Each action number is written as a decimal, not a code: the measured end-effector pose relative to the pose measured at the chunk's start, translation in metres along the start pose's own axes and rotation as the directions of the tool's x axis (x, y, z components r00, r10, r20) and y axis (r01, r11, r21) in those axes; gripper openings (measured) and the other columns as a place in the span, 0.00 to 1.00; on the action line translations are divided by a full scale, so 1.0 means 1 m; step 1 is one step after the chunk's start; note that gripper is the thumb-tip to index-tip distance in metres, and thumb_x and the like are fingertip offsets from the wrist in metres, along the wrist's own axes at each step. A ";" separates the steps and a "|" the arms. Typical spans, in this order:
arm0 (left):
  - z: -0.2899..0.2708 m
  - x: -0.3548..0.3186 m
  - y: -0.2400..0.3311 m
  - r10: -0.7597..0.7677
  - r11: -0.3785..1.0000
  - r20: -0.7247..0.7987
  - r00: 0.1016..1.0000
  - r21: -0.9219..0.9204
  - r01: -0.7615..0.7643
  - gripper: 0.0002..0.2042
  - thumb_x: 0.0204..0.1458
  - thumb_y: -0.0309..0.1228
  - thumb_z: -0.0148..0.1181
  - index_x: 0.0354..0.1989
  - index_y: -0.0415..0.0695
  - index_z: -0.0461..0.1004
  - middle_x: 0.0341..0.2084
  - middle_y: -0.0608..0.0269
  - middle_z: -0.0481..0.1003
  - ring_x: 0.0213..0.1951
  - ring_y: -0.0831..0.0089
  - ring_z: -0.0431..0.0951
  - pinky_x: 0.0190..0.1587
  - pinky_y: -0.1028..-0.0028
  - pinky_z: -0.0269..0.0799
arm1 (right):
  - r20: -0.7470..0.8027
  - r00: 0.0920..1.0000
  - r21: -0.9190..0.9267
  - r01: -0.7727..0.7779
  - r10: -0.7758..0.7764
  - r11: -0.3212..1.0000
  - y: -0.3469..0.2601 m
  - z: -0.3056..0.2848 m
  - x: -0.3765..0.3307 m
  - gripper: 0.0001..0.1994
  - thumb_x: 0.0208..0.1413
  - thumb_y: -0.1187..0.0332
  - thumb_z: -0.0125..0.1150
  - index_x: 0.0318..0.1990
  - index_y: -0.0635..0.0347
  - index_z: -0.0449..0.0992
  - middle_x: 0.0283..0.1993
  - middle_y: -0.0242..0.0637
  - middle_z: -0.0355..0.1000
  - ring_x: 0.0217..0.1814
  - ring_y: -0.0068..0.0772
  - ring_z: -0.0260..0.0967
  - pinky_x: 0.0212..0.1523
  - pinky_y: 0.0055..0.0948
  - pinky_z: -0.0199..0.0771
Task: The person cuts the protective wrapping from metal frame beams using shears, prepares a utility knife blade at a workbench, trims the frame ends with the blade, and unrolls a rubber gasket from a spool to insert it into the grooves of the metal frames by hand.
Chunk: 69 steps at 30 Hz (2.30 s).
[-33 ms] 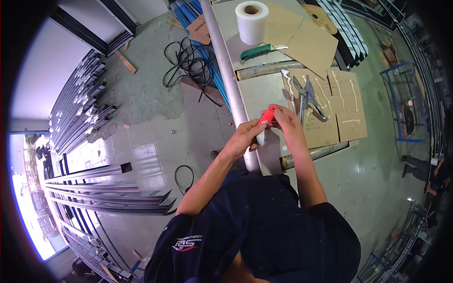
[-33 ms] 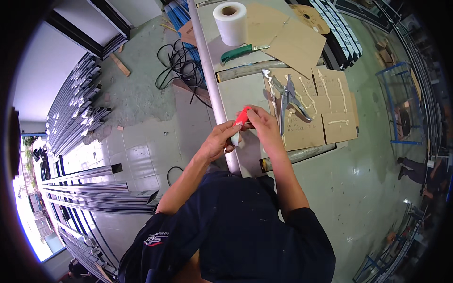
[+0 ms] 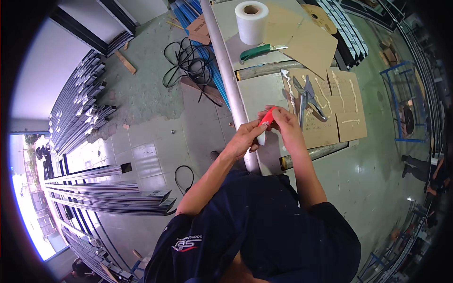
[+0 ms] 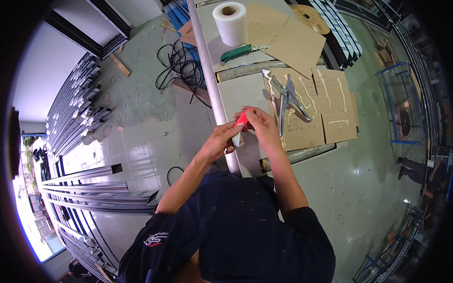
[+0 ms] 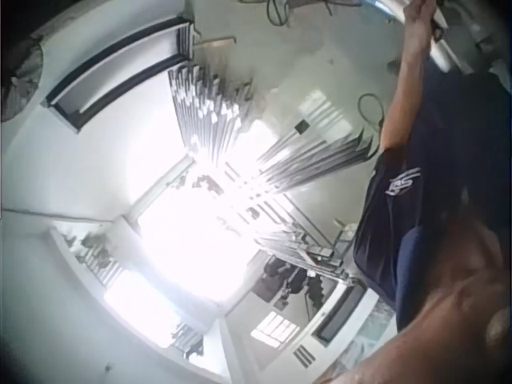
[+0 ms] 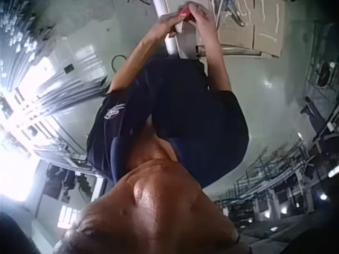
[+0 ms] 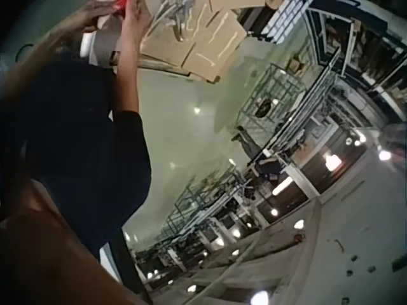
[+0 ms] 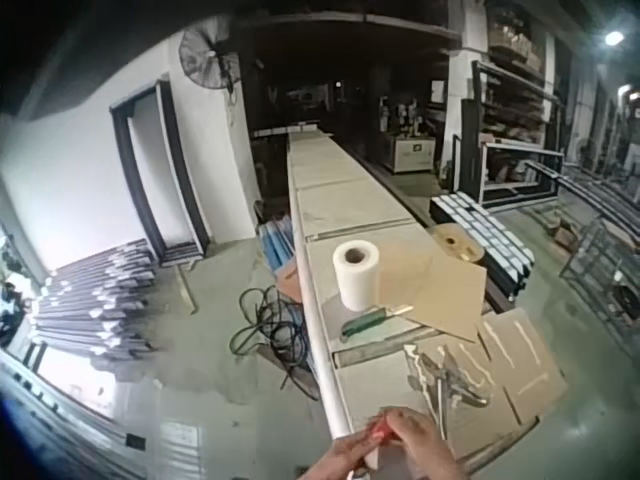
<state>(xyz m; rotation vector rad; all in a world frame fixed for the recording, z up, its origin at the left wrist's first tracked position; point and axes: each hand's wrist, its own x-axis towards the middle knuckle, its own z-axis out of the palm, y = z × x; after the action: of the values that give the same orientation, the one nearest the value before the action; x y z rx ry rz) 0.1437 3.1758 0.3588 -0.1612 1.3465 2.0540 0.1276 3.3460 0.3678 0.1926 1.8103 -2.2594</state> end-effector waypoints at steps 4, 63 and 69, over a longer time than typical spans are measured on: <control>0.003 0.004 -0.002 -0.068 0.996 -0.058 0.996 0.054 0.072 0.16 0.64 0.42 0.52 0.45 0.41 0.74 0.17 0.78 0.57 0.14 0.88 0.50 0.16 0.81 0.45 | -0.032 0.997 0.184 -0.065 0.072 0.981 0.035 -0.007 0.013 0.15 0.66 0.60 0.51 0.48 0.65 0.74 0.42 0.44 0.78 0.44 0.36 0.78 0.45 0.32 0.77; -0.020 0.007 -0.007 0.016 0.950 -0.003 1.000 0.311 -0.014 0.16 0.61 0.42 0.57 0.42 0.40 0.78 0.24 0.75 0.70 0.24 0.86 0.64 0.28 0.81 0.63 | 0.129 0.978 -0.185 -0.139 0.164 0.973 -0.016 -0.037 0.011 0.10 0.57 0.67 0.63 0.40 0.66 0.82 0.30 0.29 0.76 0.29 0.15 0.66 0.30 0.18 0.65; -0.017 0.008 -0.005 0.004 0.966 -0.016 1.000 0.258 0.001 0.15 0.61 0.42 0.57 0.42 0.40 0.78 0.25 0.76 0.70 0.25 0.86 0.64 0.28 0.82 0.64 | 0.047 0.999 -0.360 -0.004 0.023 0.933 -0.012 -0.032 0.015 0.09 0.57 0.67 0.63 0.37 0.65 0.82 0.26 0.26 0.74 0.26 0.13 0.64 0.27 0.18 0.62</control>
<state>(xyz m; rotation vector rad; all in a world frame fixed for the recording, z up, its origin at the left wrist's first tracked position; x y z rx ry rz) 0.1367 3.1664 0.3434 -0.0627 1.6092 1.8603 0.1086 3.3775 0.3680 0.0796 2.1445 -1.8592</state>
